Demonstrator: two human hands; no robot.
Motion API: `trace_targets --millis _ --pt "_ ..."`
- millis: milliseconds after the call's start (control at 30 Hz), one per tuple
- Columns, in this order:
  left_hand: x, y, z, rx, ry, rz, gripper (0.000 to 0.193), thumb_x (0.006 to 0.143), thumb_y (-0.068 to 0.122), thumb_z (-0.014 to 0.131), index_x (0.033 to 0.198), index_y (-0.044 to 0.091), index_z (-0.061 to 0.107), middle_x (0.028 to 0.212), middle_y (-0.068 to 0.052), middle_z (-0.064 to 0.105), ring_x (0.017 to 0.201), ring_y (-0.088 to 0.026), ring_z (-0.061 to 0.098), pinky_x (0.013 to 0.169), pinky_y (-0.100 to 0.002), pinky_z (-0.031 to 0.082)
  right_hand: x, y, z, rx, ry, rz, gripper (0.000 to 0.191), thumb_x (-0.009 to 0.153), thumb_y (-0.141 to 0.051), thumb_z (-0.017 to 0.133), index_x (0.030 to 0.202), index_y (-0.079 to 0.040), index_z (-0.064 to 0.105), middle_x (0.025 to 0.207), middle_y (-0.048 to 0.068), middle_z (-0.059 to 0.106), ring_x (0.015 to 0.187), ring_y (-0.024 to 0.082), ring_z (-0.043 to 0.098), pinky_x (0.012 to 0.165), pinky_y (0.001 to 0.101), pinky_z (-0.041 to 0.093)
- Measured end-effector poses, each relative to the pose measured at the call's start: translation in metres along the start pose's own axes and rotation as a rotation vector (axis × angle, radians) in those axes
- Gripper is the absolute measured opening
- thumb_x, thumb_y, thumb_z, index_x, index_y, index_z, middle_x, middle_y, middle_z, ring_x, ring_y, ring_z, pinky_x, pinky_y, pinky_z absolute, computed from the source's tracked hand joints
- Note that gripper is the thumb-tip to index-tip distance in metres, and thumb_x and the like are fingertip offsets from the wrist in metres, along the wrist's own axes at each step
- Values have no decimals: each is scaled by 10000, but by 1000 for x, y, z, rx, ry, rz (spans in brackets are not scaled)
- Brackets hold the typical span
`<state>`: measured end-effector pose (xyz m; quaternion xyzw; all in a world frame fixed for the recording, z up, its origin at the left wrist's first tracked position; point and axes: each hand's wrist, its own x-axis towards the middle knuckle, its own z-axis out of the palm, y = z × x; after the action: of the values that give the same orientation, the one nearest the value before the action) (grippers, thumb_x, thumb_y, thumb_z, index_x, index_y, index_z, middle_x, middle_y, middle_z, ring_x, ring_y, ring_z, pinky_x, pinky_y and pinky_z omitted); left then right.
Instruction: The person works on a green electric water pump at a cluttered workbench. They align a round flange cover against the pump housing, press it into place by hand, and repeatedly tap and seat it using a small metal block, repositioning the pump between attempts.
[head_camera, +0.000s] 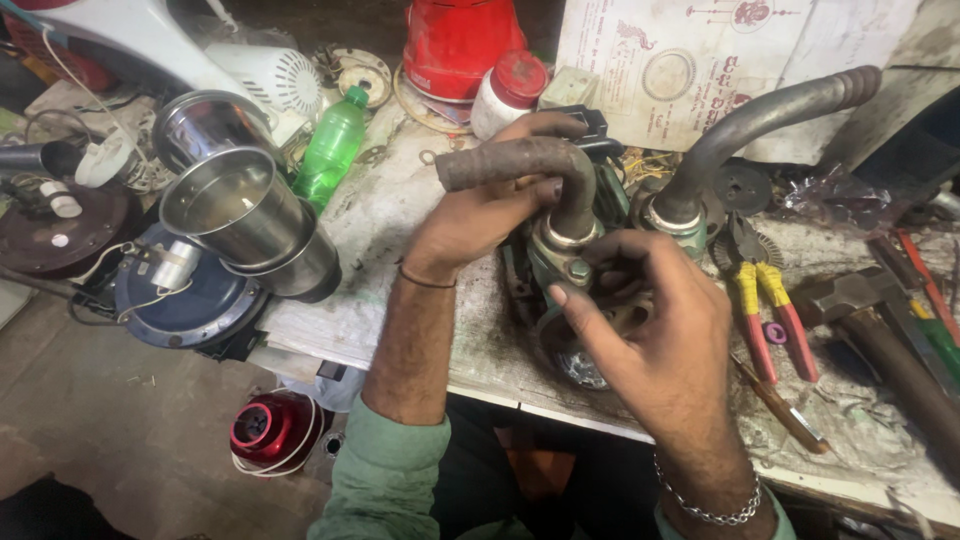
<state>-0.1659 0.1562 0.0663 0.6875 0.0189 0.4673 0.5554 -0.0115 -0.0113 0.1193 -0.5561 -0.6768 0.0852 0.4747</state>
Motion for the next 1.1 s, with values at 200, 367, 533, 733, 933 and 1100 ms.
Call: trace_targets --millis 200,367,533,733,933,1100 --pt "2 7 4 73 29 -36 404 1080 -15 604 1472 39 523 1460 -4 552 1318 -111 552 1139 -298 504 -1 2 0 34 3 -11 453 786 -106 864 1137 23 607 1002 98 754 844 140 741 750 278 596" --pt "3 6 7 -33 26 -28 457 1031 -50 611 1456 54 478 1300 -28 584 1258 -115 560 1132 -297 487 -2 1 0 38 9 2 454 788 -103 861 1142 27 607 997 99 756 843 140 743 749 279 597" --pt "2 5 5 49 29 -20 361 1093 -45 534 1446 25 526 1478 -12 525 1367 -115 530 1178 -297 484 -3 0 -1 45 1 -1 453 792 -101 860 1144 30 606 1000 103 752 855 140 737 758 281 595" --pt "2 5 8 82 91 -63 441 1019 -88 564 1446 15 523 1367 -53 585 1271 -139 583 1080 -309 527 -3 0 -1 43 1 -2 458 791 -101 861 1147 32 606 1004 106 752 866 140 738 764 281 596" --pt "1 4 5 21 11 14 429 1050 -100 580 1452 25 501 1403 -23 559 1325 -113 555 1158 -287 500 -3 -2 -1 42 1 39 455 792 -100 861 1149 26 609 1002 96 758 850 135 741 748 278 596" --pt "4 2 6 75 63 -28 362 1064 -106 561 1404 14 592 1328 -49 594 1207 -113 589 1080 -296 526 -3 -2 0 45 18 -9 453 795 -89 863 1149 29 606 1001 99 754 863 137 735 776 277 588"
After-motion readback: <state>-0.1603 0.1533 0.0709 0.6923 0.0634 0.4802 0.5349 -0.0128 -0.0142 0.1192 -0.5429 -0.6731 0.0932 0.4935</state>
